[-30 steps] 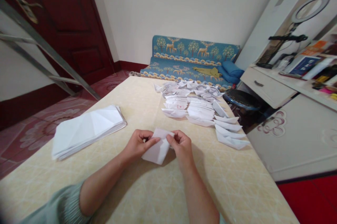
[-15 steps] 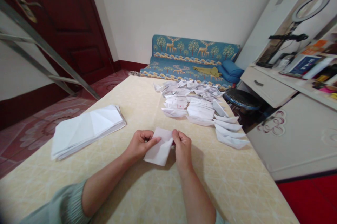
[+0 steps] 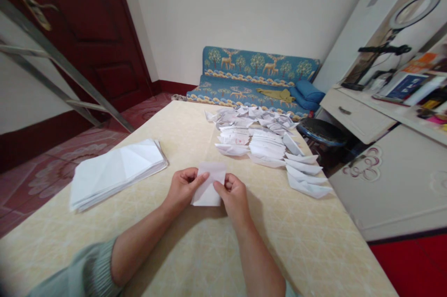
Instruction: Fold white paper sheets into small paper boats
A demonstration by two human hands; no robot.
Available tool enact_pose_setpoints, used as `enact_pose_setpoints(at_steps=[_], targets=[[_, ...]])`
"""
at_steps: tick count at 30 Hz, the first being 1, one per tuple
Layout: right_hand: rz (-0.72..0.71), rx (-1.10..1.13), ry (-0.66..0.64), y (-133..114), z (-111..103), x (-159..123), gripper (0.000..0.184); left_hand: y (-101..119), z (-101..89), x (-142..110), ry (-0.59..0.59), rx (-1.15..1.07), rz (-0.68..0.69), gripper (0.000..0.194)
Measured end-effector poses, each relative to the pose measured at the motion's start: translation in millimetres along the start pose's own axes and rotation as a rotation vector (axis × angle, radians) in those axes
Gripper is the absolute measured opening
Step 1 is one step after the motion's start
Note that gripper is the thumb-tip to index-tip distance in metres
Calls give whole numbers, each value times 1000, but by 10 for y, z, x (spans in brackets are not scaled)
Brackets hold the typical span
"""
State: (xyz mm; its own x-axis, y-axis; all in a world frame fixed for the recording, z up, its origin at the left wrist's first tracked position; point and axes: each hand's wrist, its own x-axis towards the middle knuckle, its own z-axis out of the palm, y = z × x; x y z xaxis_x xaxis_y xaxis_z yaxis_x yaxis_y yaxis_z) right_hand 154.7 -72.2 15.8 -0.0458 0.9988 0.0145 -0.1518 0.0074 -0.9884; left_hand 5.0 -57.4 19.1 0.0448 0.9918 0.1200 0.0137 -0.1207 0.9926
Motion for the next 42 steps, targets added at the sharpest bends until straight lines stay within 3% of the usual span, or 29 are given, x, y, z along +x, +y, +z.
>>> enact_pose_setpoints(at_steps=[2,6,11,14,18,20,24,29,38,42], targets=[[15,-13,-6,4,6,2,25,-7,-1,3,19,5,5,41],[-32,-86,134,-5,0,-1,28,-10,10,3,-27,-28,2,39],[6,13,9,-36,19,-2,31,-7,-24,48,97,-125,-6,32],[-31,-49,57,-24,6,2,27,-2,-37,67,134,-184,-12,30],[-126,38,274,3,-56,18,29,6,-8,32,-106,-170,-135,31],[-110,89,310,0,-88,23,29,3,10,8,-251,-151,-198,32],[-129,74,329,-38,-142,14,27,-13,16,0,-344,-147,-227,33],[-124,76,359,-74,-187,-9,28,-4,4,30,-278,-214,-216,35],[-110,-20,227,-23,-127,-33,25,-42,-32,54,-35,-219,-205,39],[-113,-20,204,-15,-117,-34,23,-84,-47,54,5,-193,-208,43]])
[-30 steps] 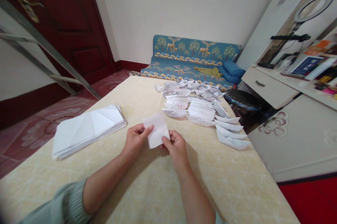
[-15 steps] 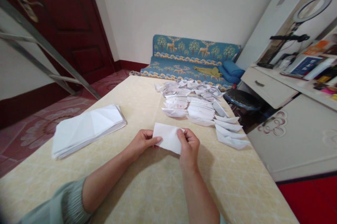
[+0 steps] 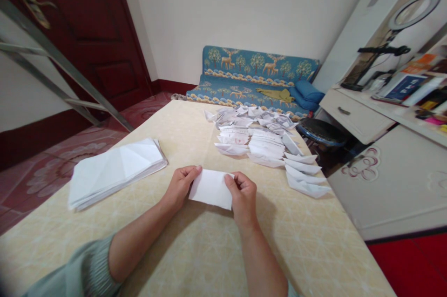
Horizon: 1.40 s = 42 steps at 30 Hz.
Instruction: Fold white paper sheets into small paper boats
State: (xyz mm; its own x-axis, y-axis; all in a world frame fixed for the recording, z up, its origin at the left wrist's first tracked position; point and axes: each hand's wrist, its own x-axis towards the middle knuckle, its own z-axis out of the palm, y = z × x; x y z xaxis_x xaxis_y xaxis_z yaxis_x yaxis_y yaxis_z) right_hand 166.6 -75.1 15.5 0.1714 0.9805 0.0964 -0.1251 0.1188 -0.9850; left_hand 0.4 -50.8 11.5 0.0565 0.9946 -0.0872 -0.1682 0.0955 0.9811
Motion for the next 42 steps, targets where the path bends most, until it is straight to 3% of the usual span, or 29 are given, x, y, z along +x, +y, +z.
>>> enact_pose_setpoints(at_steps=[6,15,23,31,42], targets=[[24,-19,-48,-42,-26,-1,22,61,-21,20,-44,65,27,36],[6,-198,-280,-123,15,-30,22,252,-54,-61,-352,277,66,27],[-131,-282,-316,-111,54,-27,20,377,26,-109,-295,476,283,14],[-188,-263,-209,-130,27,-23,23,356,-24,-90,-314,501,233,16],[-133,-220,-111,-76,-91,37,23,312,-128,-11,-266,550,223,20]])
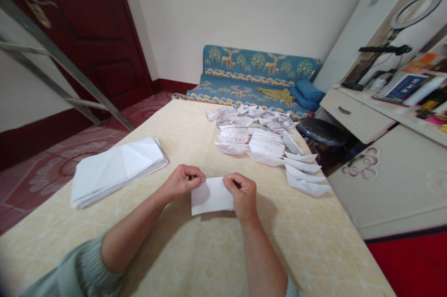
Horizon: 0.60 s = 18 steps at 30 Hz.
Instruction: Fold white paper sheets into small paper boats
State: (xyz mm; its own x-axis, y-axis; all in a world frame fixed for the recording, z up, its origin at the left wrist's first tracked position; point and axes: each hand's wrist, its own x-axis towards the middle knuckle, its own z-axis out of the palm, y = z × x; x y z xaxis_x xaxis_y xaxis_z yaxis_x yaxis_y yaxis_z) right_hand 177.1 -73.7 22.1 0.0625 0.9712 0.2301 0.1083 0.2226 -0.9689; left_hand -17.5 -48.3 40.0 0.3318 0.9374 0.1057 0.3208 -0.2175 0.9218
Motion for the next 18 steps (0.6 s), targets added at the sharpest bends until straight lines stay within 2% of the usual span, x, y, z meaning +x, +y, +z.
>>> enact_pose_setpoints(at_steps=[4,7,13,18], targets=[[38,77,73,53,-38,23,22,-75,-44,8,9,21,-21,21],[94,151,104,66,-49,27,22,-106,-67,7,-28,11,-28,24],[214,296,154,49,-23,34,25,-103,-65,-2,-83,39,29,34],[306,402,135,34,14,55,26,-171,-19,11,-16,66,19,40]])
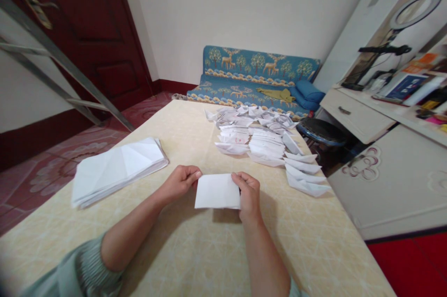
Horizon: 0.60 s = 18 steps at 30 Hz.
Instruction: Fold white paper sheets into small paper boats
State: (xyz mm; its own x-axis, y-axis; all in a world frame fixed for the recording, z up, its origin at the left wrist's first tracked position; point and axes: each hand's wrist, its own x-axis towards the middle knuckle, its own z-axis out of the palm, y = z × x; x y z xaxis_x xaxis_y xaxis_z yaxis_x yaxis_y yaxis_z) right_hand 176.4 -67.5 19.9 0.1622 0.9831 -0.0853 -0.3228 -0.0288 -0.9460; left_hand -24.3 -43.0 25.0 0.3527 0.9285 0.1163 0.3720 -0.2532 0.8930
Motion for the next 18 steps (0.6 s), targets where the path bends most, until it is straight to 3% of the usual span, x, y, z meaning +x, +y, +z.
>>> enact_pose_setpoints(at_steps=[5,8,10,14,18], targets=[[19,21,55,48,-10,31,23,16,57,13,101,-282,-16,43],[-50,15,140,95,-25,55,25,64,76,6,57,-536,-86,45],[-103,-9,154,117,-28,63,25,85,89,-1,7,-591,-122,46],[-138,-84,103,108,-27,41,21,70,114,9,15,-520,-135,38],[-21,-183,-118,53,-7,-26,20,18,96,36,214,-544,-138,40]])
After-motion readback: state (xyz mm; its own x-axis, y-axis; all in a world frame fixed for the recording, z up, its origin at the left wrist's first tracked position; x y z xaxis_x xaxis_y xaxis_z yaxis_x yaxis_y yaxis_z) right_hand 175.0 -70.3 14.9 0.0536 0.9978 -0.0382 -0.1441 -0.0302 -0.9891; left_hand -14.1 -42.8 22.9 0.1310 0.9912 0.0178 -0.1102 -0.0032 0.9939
